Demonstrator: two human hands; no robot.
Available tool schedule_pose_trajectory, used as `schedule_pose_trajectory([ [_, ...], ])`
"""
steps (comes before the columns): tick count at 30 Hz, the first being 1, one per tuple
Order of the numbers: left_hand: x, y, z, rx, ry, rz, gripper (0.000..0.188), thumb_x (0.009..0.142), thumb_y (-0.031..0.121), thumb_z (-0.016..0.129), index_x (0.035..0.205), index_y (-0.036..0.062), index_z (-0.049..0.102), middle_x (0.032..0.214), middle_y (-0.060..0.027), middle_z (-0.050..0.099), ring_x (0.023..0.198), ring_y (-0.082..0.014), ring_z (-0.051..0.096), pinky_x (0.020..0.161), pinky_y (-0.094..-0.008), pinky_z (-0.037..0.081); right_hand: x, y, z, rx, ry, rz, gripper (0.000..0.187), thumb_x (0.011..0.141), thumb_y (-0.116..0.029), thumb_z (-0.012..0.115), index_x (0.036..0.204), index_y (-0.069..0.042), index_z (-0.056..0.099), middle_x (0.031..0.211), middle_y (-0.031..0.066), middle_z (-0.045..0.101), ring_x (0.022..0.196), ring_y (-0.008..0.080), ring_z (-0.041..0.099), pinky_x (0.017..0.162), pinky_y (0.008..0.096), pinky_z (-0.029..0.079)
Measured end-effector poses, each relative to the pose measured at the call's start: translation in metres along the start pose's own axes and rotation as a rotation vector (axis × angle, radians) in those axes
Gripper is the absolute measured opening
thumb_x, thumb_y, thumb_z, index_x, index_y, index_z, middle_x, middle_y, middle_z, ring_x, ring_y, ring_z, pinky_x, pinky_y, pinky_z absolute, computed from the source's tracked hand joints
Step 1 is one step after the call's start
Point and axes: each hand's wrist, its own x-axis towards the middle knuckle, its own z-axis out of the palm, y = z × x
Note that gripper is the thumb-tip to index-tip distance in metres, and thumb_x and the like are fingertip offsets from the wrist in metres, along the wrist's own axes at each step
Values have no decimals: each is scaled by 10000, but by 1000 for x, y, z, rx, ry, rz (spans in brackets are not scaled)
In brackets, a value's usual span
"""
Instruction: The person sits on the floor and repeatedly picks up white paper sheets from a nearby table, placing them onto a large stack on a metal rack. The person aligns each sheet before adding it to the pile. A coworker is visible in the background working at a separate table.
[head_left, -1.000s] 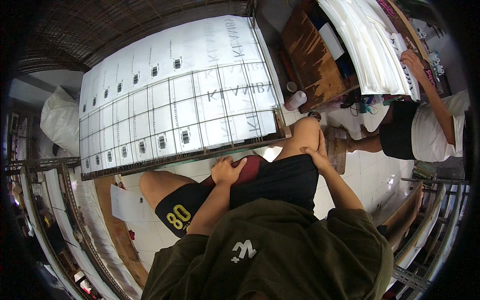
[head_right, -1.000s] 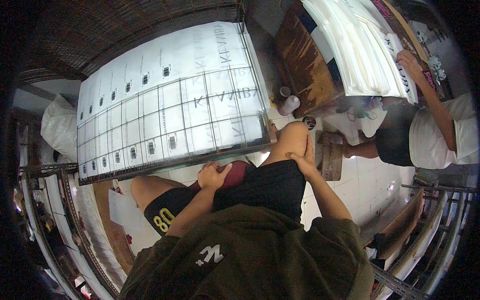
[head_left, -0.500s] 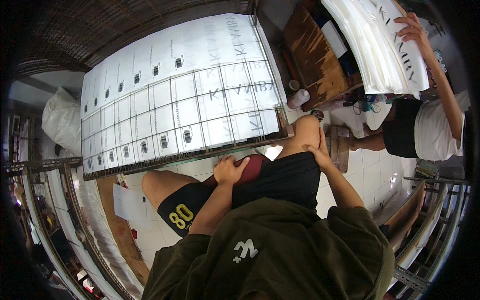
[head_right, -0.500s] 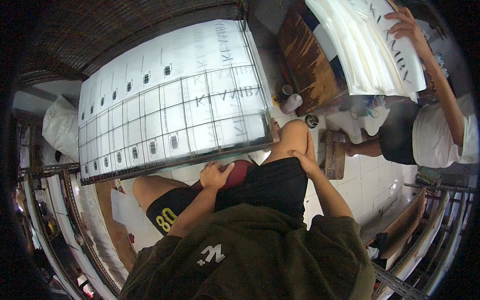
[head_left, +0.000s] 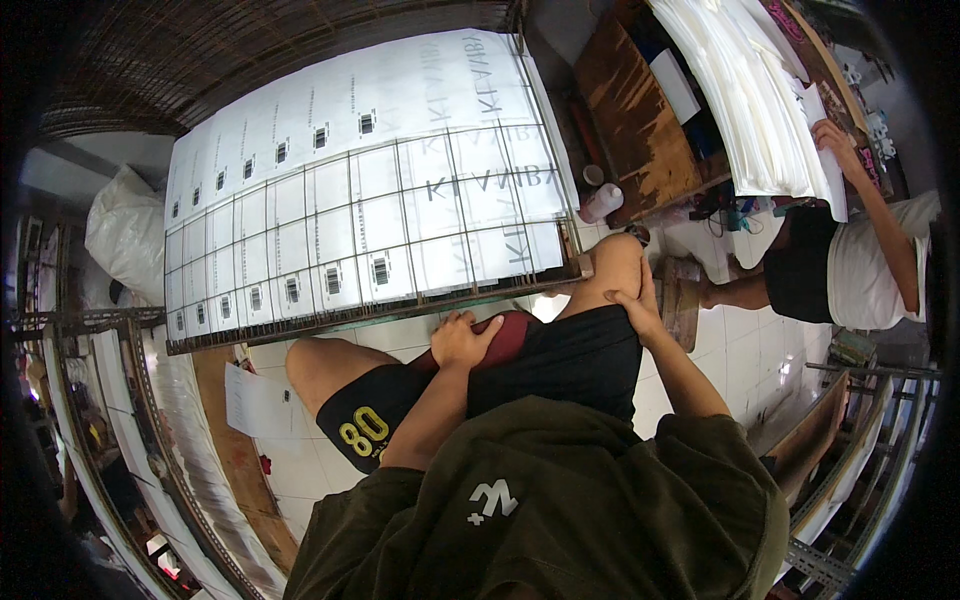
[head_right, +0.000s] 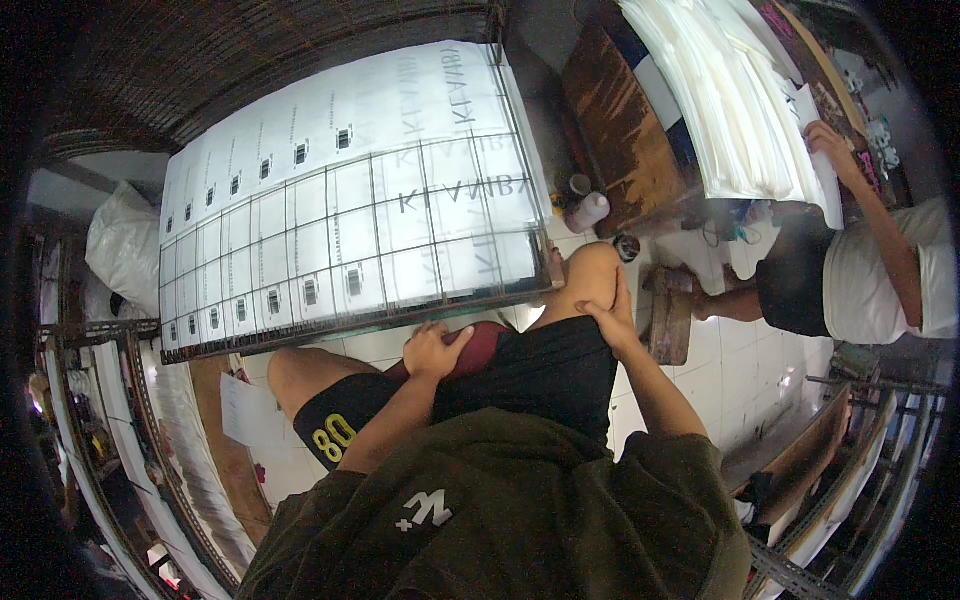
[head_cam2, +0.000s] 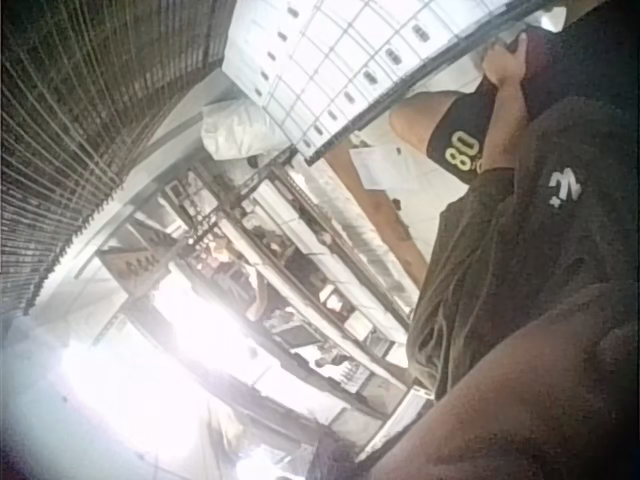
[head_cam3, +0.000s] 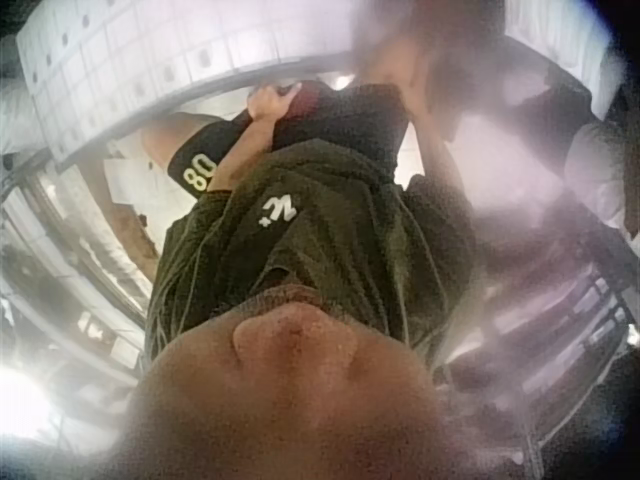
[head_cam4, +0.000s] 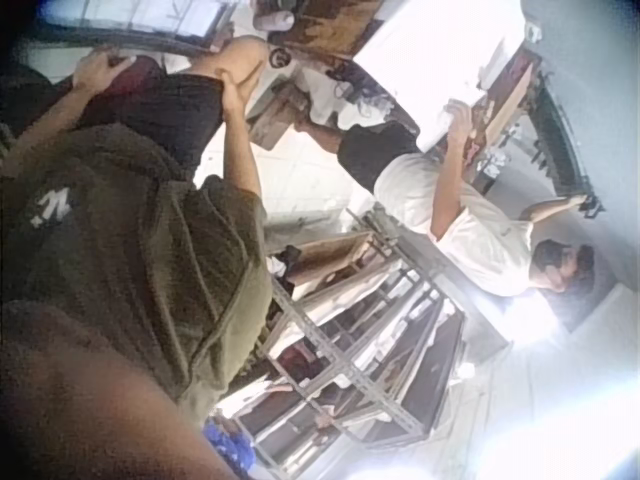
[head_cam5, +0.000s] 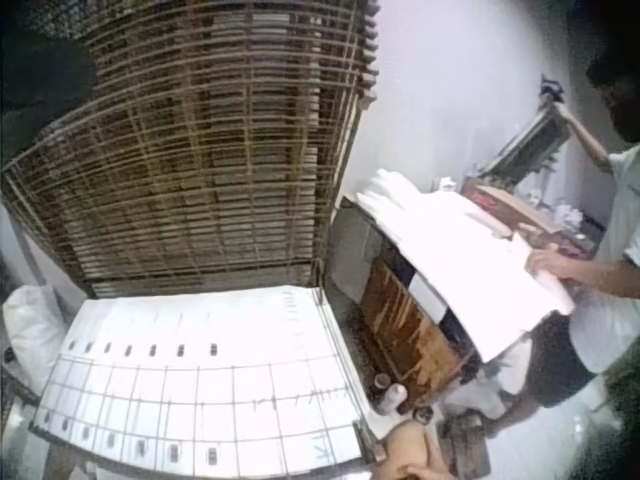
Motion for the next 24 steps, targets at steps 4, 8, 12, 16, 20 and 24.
schedule_pose_trajectory([
  [4,1,-3,6,16,52,23,681,746,709,514,899,74,703,1003,-135,634,937,-304,624,800,-425,496,2,5,1,-90,44,-12,1040,661,-273,791,1470,-53,176,1423,230,301,1309,333,342,1086,381,273],
  [8,1,-3,9,25,105,35,687,743,715,509,897,75,704,1012,-136,635,943,-302,622,799,-422,497,1,-6,8,-172,110,-33,991,693,-349,769,1452,-25,221,1413,248,332,1309,352,348,1085,387,271],
  [12,4,-4,7,25,29,6,707,747,723,496,935,72,700,1030,-141,633,967,-295,615,806,-419,496,-2,-25,13,-271,194,30,936,742,-421,716,1443,-17,245,1418,253,333,1311,360,347,1082,397,273],
  [16,1,-2,0,27,-46,-25,718,761,722,477,983,73,689,1048,-163,635,1008,-305,603,841,-413,487,3,-3,13,-451,248,-185,752,776,-396,667,1398,-85,381,1421,229,343,1310,371,340,1074,424,283],
  [20,0,-11,8,17,18,16,731,771,724,460,997,64,681,1047,-170,636,1018,-313,599,862,-416,479,-2,-20,14,-939,102,-502,522,781,-394,600,1232,-133,583,1413,148,392,1323,386,305,1063,510,262],
  [24,-4,-9,-2,24,-21,0,768,774,740,431,1013,52,674,1064,-172,629,1051,-309,582,870,-416,475,6,-43,11,-1206,-164,-715,457,759,-449,560,1064,-130,679,1246,146,551,1264,368,393,1070,503,235],
])
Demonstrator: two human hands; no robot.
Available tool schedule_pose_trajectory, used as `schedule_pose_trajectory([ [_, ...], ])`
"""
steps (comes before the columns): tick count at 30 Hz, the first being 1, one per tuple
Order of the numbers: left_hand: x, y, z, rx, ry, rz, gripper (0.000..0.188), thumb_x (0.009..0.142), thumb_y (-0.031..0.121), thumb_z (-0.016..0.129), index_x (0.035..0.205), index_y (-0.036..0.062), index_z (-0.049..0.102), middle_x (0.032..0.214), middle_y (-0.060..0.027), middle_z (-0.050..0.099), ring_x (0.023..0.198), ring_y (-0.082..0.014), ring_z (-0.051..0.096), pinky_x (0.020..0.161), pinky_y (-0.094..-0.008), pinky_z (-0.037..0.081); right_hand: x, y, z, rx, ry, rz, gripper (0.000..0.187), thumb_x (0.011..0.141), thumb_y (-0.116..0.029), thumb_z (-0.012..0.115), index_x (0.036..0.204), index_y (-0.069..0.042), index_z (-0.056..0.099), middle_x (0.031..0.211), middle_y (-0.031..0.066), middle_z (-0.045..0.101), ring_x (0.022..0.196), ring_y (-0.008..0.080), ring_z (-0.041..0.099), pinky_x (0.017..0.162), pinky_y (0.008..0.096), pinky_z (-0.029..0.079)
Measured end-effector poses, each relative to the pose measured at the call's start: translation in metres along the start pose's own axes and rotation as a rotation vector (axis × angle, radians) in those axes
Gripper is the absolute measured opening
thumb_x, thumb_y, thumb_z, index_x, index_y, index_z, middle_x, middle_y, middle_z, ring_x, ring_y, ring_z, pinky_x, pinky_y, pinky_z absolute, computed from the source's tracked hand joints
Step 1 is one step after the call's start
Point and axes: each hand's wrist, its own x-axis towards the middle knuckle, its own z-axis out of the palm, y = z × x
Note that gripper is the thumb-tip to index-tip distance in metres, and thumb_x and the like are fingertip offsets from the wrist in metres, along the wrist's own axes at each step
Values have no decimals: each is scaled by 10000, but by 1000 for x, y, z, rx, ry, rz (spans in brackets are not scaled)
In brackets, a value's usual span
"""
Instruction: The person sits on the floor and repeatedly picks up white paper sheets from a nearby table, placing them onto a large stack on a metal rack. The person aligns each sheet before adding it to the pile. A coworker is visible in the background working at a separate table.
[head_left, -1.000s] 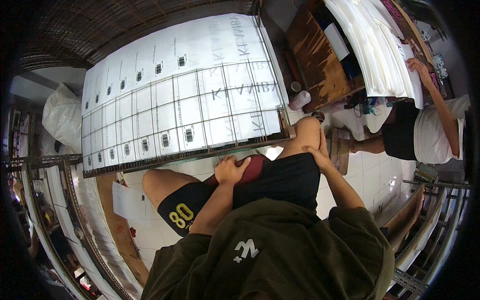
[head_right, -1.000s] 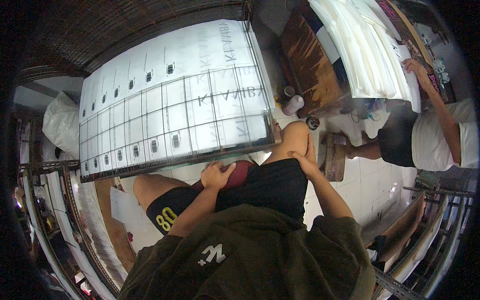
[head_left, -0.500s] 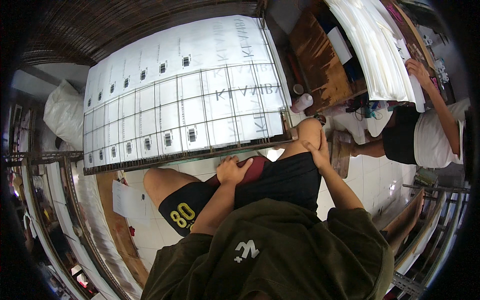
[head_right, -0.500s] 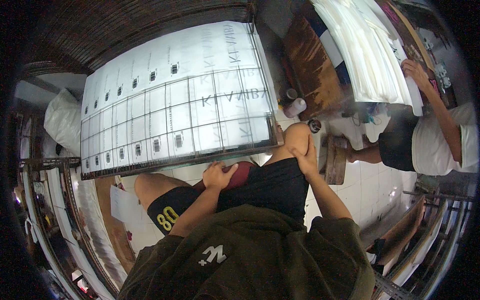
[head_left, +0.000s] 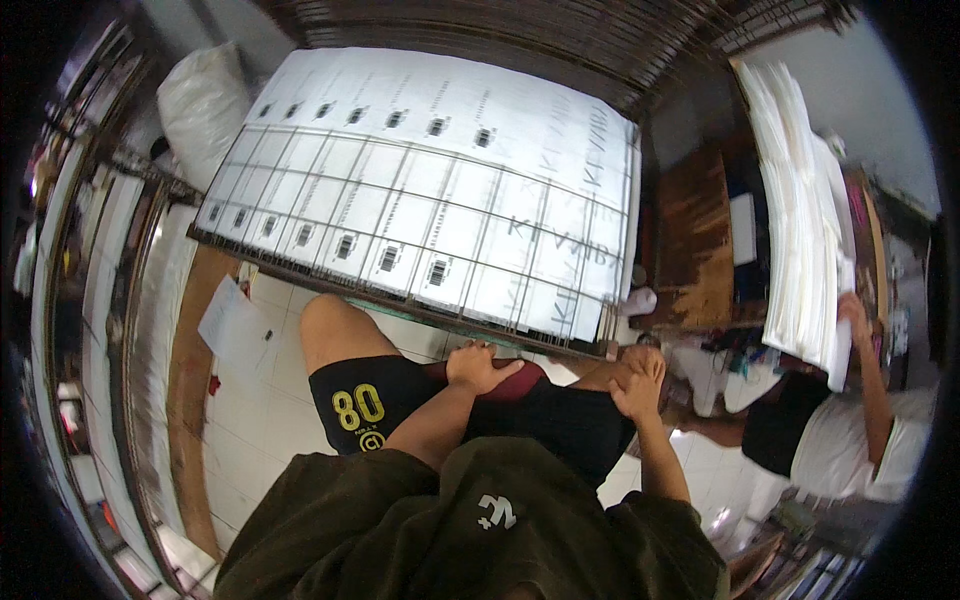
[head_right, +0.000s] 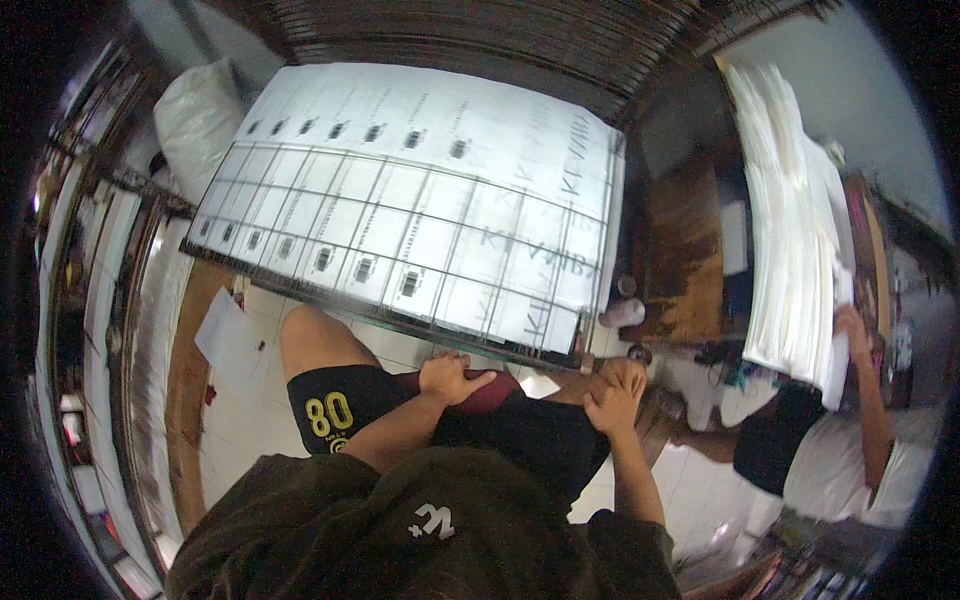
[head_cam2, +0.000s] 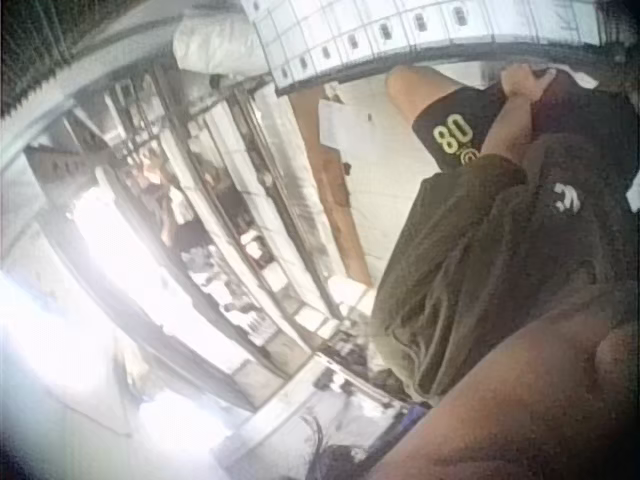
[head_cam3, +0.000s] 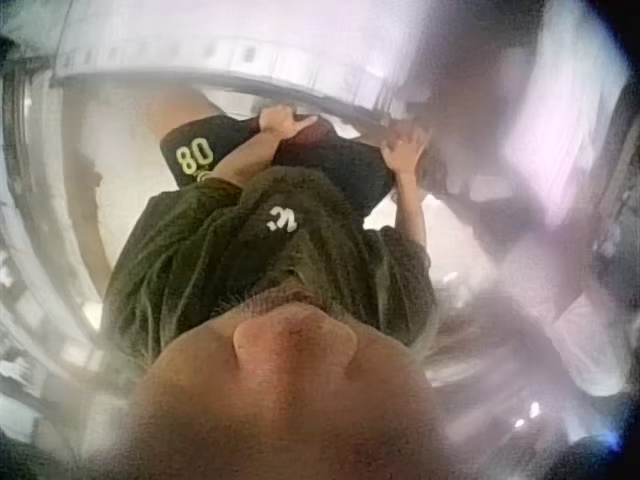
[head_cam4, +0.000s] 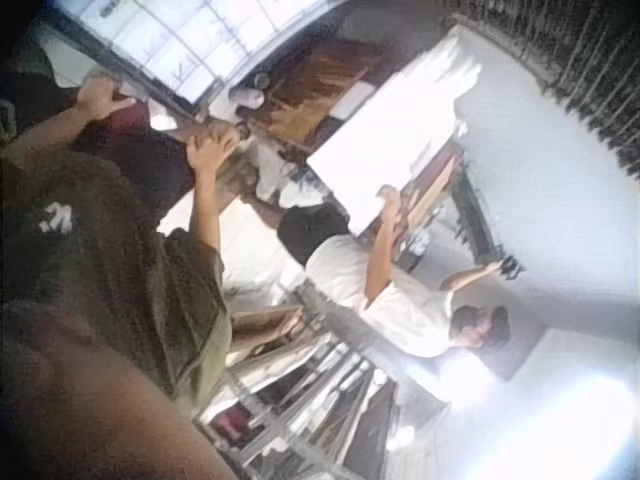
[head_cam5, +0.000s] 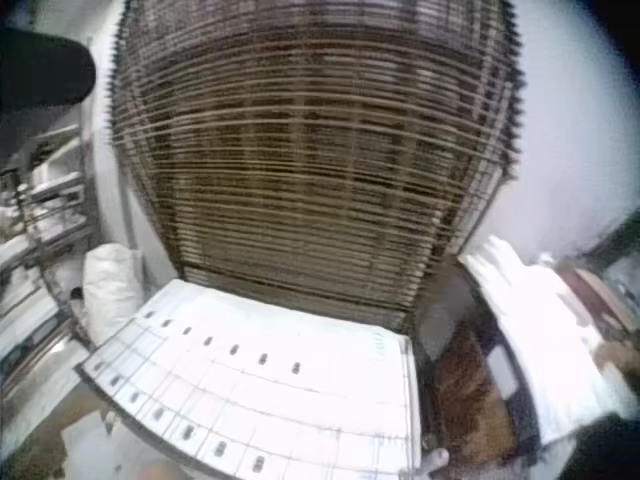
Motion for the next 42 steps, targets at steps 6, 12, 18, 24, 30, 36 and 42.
schedule_pose_trajectory([
  [6,-4,-4,-4,-56,4,10,835,750,780,399,1028,44,678,1088,-185,622,1045,-313,588,851,-412,486,14,21,35,52,-337,-172,395,791,-478,532,922,-157,723,822,151,686,841,353,654,904,469,444],
  [12,-1,-9,5,-81,16,15,866,740,800,385,1022,37,683,1117,-217,606,1041,-342,596,852,-431,489,19,-26,-19,349,-420,-292,334,820,-398,601,989,-127,698,778,153,684,727,368,662,738,466,520],
  [18,-3,-11,3,-88,-43,11,895,735,812,358,1121,59,649,1181,-179,583,1135,-311,535,926,-417,431,30,-79,-25,469,228,-221,484,824,-334,646,1185,-19,578,1229,232,542,1171,381,507,980,468,380],
  [24,-4,-10,3,-74,-27,5,813,733,807,378,1051,130,695,1139,-206,603,1074,-317,586,899,-410,462,48,-79,5,205,55,49,960,848,-556,526,1452,46,84,1513,259,90,1402,425,71,1112,522,130],
  [30,-1,-9,4,-84,-44,6,873,740,816,351,1094,83,669,1179,-200,585,1095,-314,573,917,-421,448,54,-78,10,203,-33,133,920,877,-507,509,1436,84,79,1509,281,58,1401,429,57,1118,523,100],
  [36,-4,-6,-8,-66,-96,-5,901,743,821,339,1089,56,664,1150,-200,593,1097,-328,565,909,-427,451,59,-67,26,245,222,174,866,899,-475,481,1438,78,92,1506,280,84,1400,424,77,1122,499,118],
  [42,-4,-6,-8,-56,-43,11,872,746,809,359,1060,60,676,1094,-213,611,1054,-336,583,879,-424,471,60,-65,34,233,45,262,846,907,-472,468,1448,53,86,1509,271,87,1403,408,88,1117,497,147],
])
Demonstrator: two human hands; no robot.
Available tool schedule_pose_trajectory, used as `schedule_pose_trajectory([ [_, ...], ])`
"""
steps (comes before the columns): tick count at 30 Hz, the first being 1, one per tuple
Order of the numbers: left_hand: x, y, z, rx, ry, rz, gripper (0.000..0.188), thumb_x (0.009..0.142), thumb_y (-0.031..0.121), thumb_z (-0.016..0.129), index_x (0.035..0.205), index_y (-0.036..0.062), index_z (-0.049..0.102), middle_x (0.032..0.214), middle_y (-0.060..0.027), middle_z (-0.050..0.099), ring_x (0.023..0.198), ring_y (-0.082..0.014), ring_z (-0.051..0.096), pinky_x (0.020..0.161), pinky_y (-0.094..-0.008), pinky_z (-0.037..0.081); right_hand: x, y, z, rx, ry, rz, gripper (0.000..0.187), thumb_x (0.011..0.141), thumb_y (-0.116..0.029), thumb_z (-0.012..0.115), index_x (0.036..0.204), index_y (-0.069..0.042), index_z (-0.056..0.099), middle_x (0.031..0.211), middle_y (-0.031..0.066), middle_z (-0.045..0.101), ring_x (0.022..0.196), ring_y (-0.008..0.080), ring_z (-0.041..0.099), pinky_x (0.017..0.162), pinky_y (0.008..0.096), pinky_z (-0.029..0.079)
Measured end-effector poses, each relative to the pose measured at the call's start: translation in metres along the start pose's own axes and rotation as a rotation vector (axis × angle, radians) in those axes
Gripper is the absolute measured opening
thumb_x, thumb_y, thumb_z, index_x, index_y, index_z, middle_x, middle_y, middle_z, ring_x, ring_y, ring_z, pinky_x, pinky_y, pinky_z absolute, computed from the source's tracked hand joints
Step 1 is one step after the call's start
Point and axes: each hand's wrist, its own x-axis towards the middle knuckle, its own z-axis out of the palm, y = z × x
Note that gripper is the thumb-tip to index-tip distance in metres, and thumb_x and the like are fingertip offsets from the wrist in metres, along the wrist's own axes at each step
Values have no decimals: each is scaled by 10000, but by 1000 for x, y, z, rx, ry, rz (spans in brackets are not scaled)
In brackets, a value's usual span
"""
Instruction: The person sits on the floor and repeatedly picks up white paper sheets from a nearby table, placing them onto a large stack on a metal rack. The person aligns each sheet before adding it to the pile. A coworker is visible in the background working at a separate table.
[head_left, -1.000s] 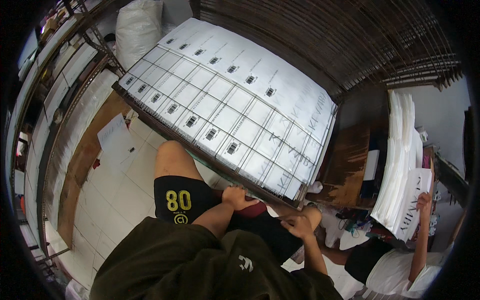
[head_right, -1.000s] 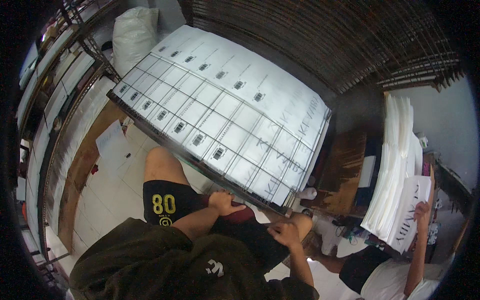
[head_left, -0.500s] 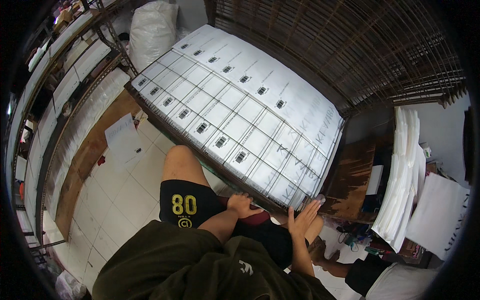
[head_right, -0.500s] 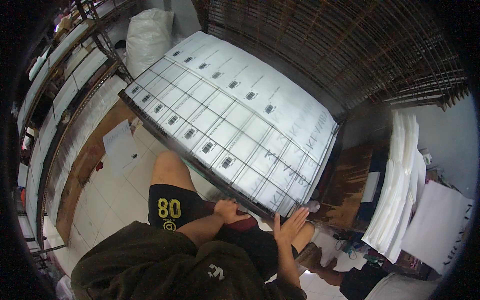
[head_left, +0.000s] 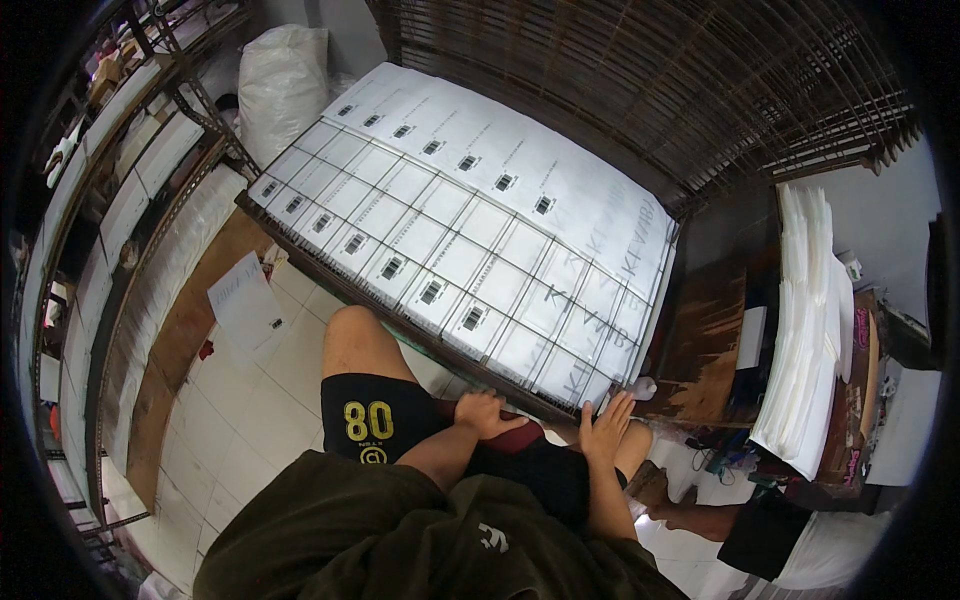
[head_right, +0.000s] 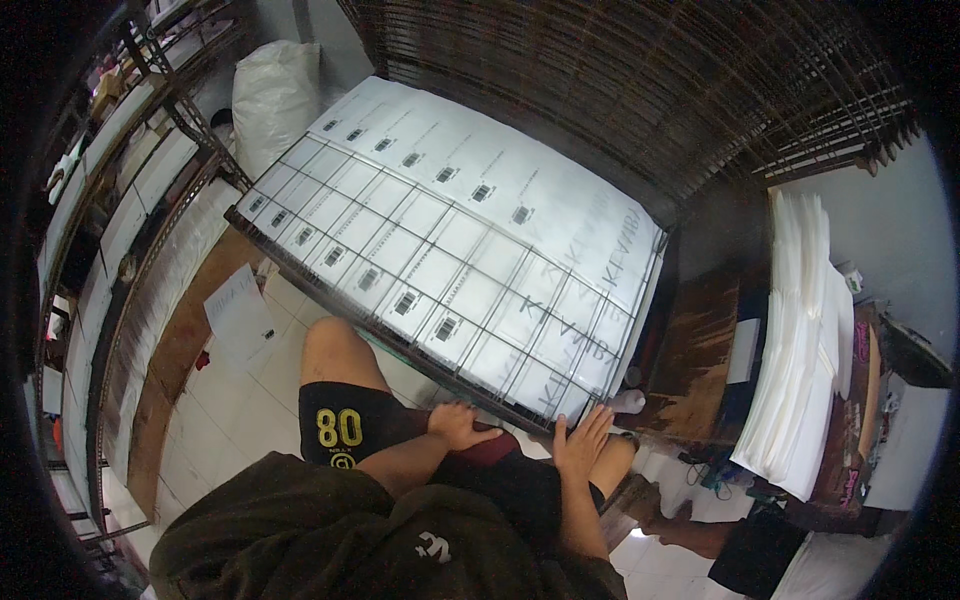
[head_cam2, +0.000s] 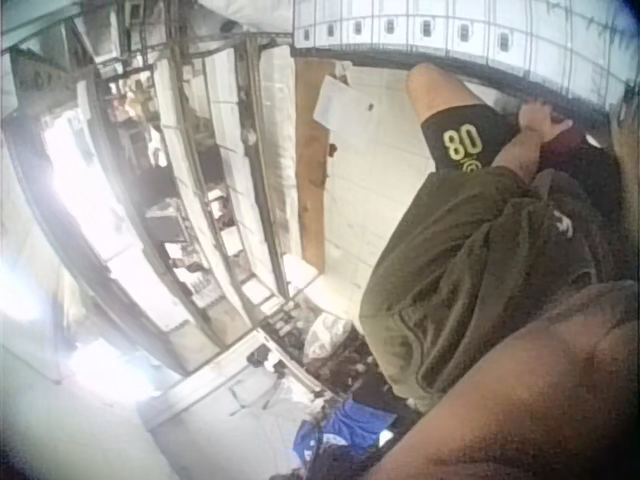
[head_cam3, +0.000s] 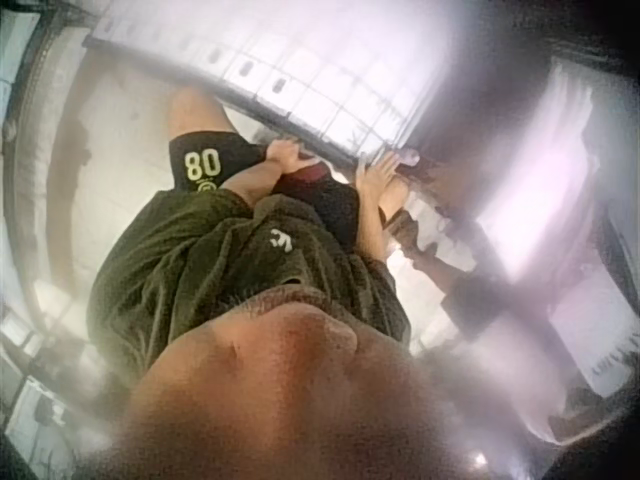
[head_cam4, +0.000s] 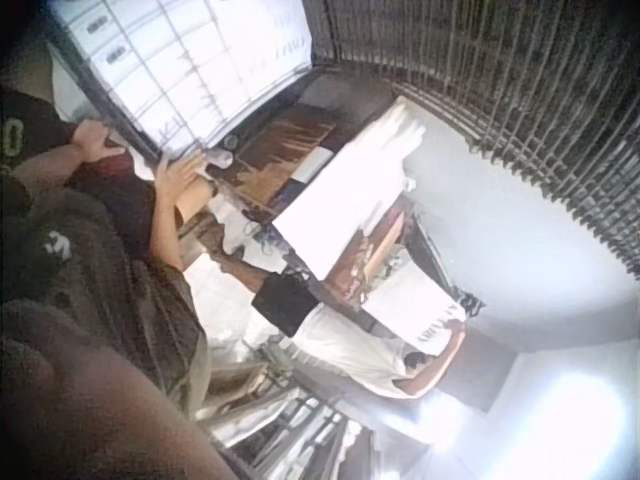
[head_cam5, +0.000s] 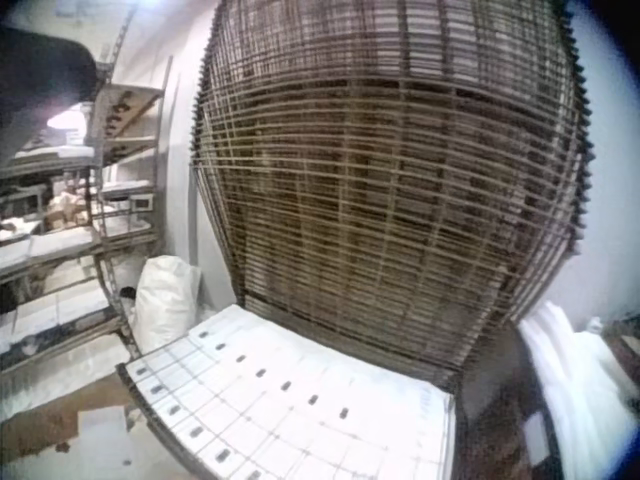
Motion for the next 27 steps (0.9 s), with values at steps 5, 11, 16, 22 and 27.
schedule_pose_trajectory([
  [5,2,-4,12,4,56,22,865,743,807,368,1052,61,677,1066,-216,621,1049,-343,585,882,-425,470,2,0,3,41,-9,23,843,908,-482,462,1452,42,88,1515,260,74,1406,398,87,1111,509,155],
  [11,3,-4,14,-39,58,9,861,748,800,378,1037,48,681,1088,-225,614,1064,-351,580,896,-428,465,-3,-10,-5,-4,132,-56,825,910,-467,463,1461,19,89,1514,261,79,1401,413,91,1106,520,159],
  [16,3,-5,13,-22,55,14,868,749,798,383,1042,35,675,1105,-228,607,1060,-348,584,892,-428,467,-1,-20,-11,8,-19,11,803,906,-473,464,1476,-36,105,1511,267,83,1394,426,105,1099,532,171],
  [22,2,-3,11,-52,55,0,884,745,804,376,1030,23,675,1121,-226,601,1050,-350,587,894,-426,466,0,-18,-8,5,40,-37,778,905,-471,465,1476,-55,140,1506,273,93,1388,431,122,1090,545,185],
  [27,3,-3,11,-29,15,-3,881,742,805,378,1045,31,670,1163,-211,586,1060,-347,583,902,-426,459,8,-15,0,-31,93,-47,785,910,-465,462,1463,-7,145,1514,260,83,1400,406,108,1105,531,153],
])
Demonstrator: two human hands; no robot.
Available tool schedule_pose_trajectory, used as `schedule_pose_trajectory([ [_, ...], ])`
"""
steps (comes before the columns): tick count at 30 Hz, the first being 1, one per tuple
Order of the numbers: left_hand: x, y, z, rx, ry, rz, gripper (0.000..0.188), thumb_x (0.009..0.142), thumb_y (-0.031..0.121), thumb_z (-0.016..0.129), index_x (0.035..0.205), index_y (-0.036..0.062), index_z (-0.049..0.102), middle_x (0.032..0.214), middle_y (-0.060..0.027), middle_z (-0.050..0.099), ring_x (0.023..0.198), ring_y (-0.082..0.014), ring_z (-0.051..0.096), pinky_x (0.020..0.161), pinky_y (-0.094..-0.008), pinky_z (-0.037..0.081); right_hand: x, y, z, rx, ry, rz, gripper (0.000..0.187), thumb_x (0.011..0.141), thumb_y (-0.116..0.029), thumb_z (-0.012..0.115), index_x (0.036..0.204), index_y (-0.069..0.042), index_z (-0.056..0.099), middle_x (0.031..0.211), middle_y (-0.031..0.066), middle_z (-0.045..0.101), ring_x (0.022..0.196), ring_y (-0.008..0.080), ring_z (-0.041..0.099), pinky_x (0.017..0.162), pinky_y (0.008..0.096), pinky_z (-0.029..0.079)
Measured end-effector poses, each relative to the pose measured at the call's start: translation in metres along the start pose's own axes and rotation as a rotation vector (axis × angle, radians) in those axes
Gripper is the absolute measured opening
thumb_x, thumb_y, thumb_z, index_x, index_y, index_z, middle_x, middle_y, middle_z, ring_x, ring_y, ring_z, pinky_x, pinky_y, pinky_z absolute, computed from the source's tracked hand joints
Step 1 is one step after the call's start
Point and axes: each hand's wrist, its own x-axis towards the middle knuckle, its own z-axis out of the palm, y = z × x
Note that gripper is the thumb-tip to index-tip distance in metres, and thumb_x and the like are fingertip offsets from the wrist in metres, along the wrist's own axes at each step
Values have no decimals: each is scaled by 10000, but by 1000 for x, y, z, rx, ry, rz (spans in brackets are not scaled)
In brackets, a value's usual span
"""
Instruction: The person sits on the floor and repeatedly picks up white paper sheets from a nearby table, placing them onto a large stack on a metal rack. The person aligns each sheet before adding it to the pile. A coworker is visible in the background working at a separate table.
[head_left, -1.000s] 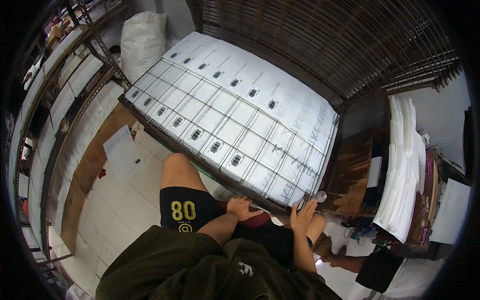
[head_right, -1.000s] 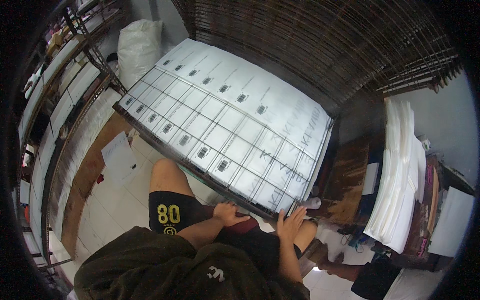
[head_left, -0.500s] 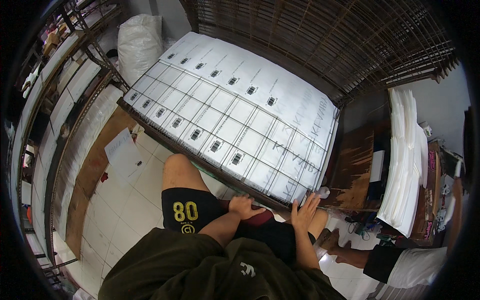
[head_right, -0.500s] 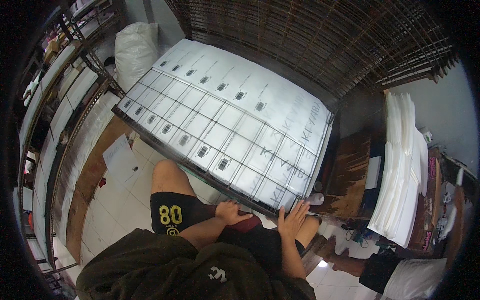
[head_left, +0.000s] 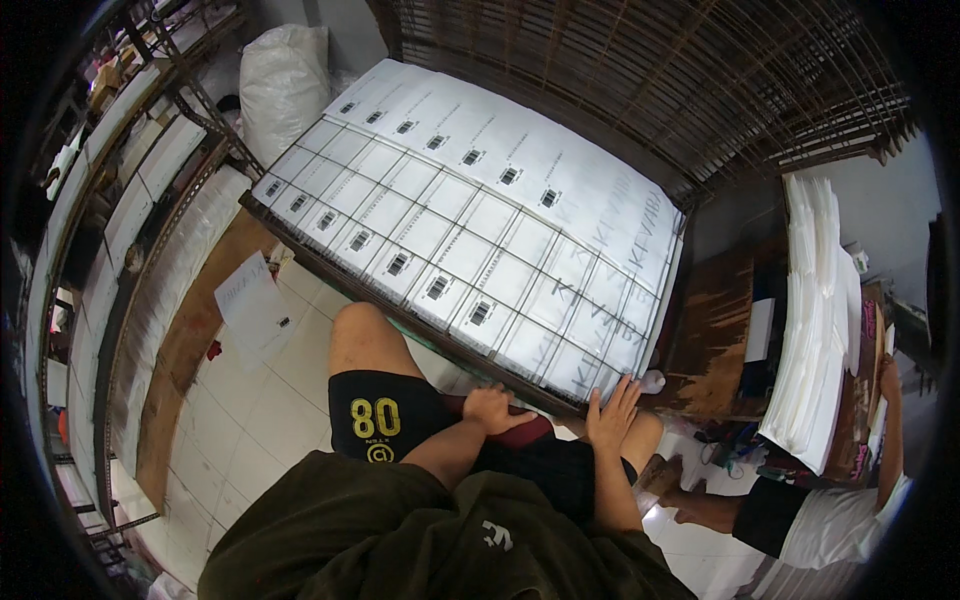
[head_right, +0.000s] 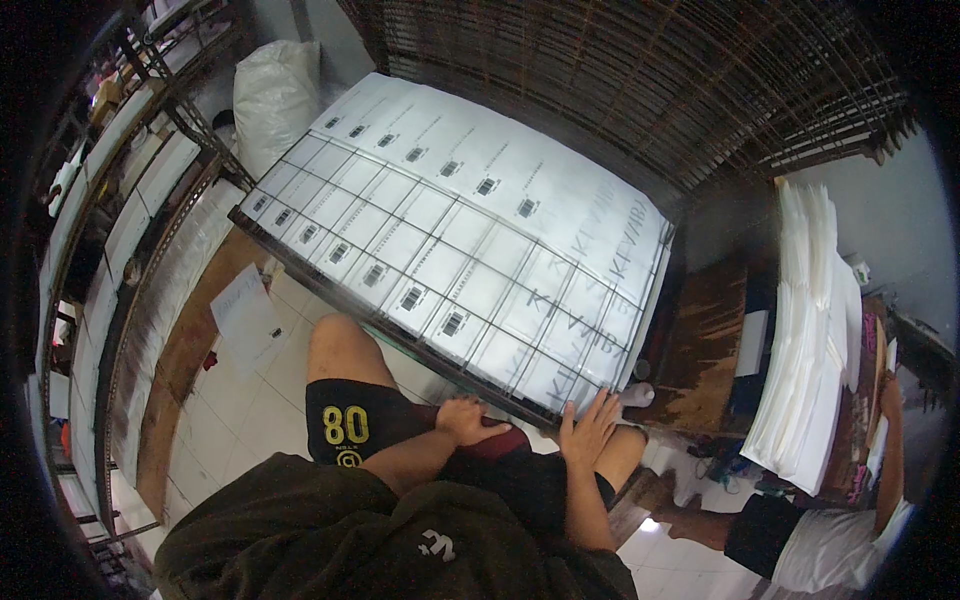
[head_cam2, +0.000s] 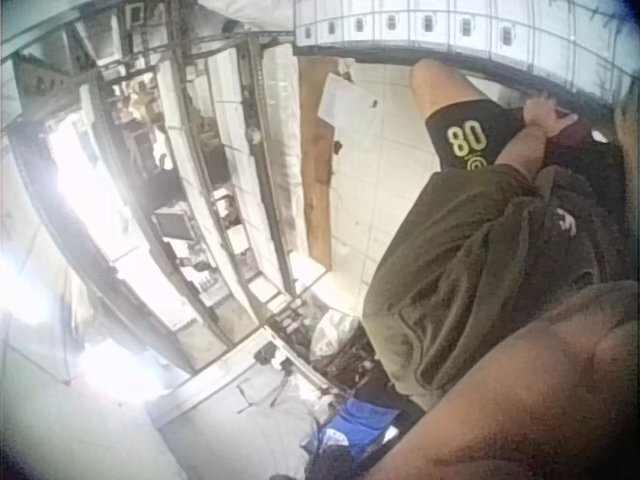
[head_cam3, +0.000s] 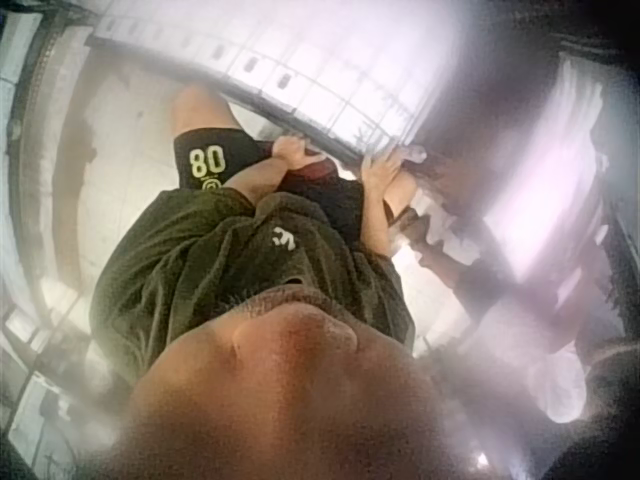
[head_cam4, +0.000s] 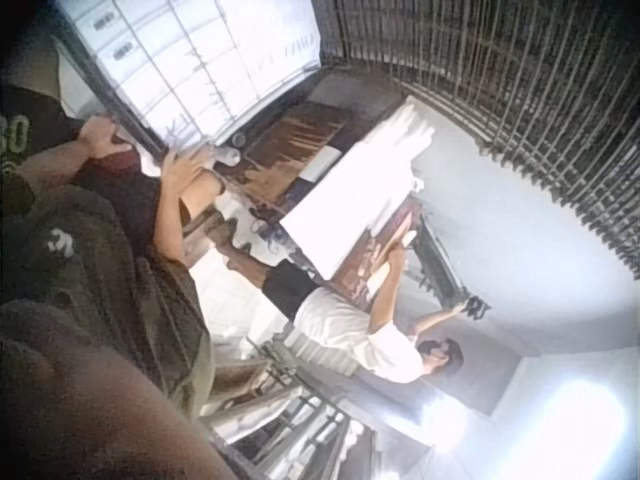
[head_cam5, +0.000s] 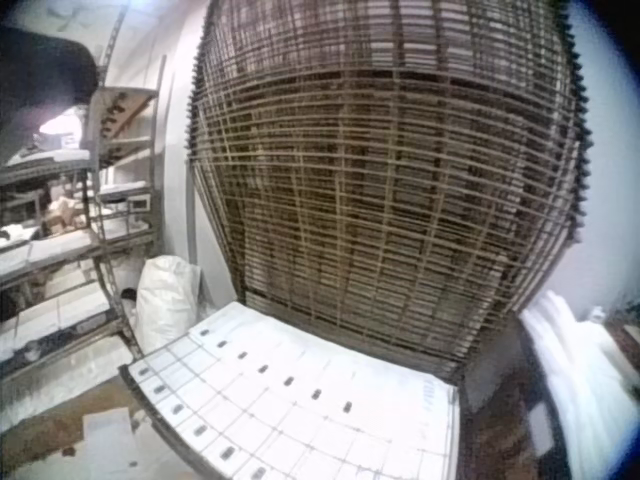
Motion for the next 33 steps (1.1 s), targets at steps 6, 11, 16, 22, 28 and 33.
schedule_pose_trajectory([
  [6,-2,3,-7,1,5,6,866,749,796,382,1053,38,668,1150,-203,591,1061,-352,580,893,-428,462,1,-1,2,29,49,52,812,913,-468,452,1449,47,124,1526,229,88,1414,363,101,1123,503,115],
  [11,-2,2,-3,-2,32,5,859,753,793,383,1036,36,674,1124,-205,599,1050,-352,582,883,-430,463,6,3,3,38,-54,110,811,914,-482,441,1455,32,123,1526,214,122,1416,348,110,1124,496,122],
  [16,-1,-1,6,-8,88,21,848,756,788,385,998,31,681,1079,-214,607,1023,-353,592,868,-434,470,5,0,1,45,-63,103,793,913,-486,446,1459,7,149,1526,216,112,1411,357,128,1111,521,149],
  [22,-1,1,3,-18,101,23,819,752,776,412,973,39,691,1012,-209,634,984,-342,612,837,-435,489,3,-4,-4,18,35,64,762,905,-484,465,1467,-52,185,1519,241,80,1387,405,166,1081,558,196],
  [28,0,1,5,3,166,38,775,749,753,450,952,47,695,1009,-202,643,953,-337,629,817,-431,501,7,0,3,37,-16,97,743,898,-506,455,1468,-92,218,1508,238,141,1374,418,190,1068,580,205],
  [33,-1,4,3,-6,144,14,758,750,740,467,956,47,694,1012,-187,646,952,-332,630,833,-426,493,5,3,7,-12,-13,60,740,900,-509,450,1466,-91,220,1511,236,135,1378,410,188,1065,589,202],
])
